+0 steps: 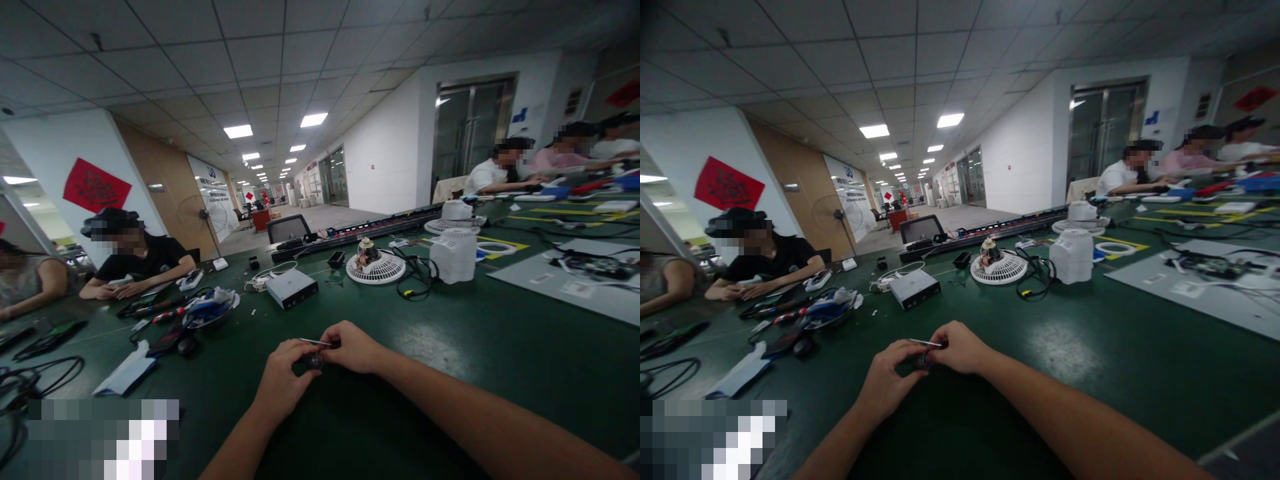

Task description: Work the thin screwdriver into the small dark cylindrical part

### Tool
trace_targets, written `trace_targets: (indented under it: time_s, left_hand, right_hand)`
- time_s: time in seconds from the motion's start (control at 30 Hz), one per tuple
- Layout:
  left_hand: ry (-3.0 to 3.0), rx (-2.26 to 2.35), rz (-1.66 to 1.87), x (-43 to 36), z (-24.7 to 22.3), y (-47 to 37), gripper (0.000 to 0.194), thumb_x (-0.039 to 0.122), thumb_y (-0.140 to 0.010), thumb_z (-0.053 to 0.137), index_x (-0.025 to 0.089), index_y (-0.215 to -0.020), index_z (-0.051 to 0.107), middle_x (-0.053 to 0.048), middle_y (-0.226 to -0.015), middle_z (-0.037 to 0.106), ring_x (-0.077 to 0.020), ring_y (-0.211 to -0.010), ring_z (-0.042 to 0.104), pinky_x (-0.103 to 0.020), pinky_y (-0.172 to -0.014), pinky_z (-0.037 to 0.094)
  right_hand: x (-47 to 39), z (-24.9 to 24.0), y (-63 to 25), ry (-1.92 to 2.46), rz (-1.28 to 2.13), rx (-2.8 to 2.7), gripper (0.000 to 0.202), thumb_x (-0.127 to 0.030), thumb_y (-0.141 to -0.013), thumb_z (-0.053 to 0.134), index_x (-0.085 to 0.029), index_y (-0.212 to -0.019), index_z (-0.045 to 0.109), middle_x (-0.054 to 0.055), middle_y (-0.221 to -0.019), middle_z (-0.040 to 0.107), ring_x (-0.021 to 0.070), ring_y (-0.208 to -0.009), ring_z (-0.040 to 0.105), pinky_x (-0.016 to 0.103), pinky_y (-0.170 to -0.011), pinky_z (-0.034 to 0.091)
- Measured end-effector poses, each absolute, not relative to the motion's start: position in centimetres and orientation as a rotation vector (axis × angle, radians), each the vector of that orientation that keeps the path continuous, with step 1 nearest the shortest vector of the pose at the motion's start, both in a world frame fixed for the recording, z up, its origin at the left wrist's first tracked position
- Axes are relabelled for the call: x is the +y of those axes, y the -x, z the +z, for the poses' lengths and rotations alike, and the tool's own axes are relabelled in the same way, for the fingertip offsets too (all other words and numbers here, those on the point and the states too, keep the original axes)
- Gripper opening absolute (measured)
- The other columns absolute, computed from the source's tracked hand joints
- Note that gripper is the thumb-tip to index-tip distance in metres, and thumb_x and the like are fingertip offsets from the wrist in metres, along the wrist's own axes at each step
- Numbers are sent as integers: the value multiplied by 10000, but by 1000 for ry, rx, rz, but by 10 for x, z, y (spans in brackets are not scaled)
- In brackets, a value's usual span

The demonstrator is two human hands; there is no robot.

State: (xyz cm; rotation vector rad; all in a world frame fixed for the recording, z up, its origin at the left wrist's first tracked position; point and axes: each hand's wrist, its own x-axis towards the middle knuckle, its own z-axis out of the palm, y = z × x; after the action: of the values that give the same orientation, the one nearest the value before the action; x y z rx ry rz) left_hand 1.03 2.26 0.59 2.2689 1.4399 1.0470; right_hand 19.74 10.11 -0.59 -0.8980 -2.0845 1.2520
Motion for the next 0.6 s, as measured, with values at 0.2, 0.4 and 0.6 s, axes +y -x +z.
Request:
trace_targets:
  time_s: [0.2, 0.4, 0.6]
  left_hand:
    - [-2290, 1449, 1100, 22, 7, -12, 337, 118, -726, 726, 250, -1035, 700, -48, -1068, 711, -236, -1025, 645, -407, -935, 507]
    - [-2208, 1735, 1207, 26, 6, -11, 238, 112, -737, 647, 220, -947, 673, -30, -970, 702, -218, -920, 656, -375, -839, 516]
    - [-2095, 1936, 1161, 29, 4, -4, 178, 168, -742, 642, 199, -917, 655, -33, -901, 698, -225, -874, 661, -365, -787, 512]
  right_hand:
    - [93, -5, -190, 996, 1133, -2091, 147, -268, -766, 663, -141, -839, 681, 16, -752, 685, 134, -661, 601, 216, -565, 421]
    - [91, 9, -202, 1070, 688, -2237, 208, -162, -856, 518, -164, -1028, 637, 38, -828, 688, 151, -712, 605, 250, -634, 419]
    - [92, 22, -219, 853, 389, -2452, 219, -170, -878, 518, -193, -1020, 683, 50, -965, 688, 172, -851, 621, 271, -753, 434]
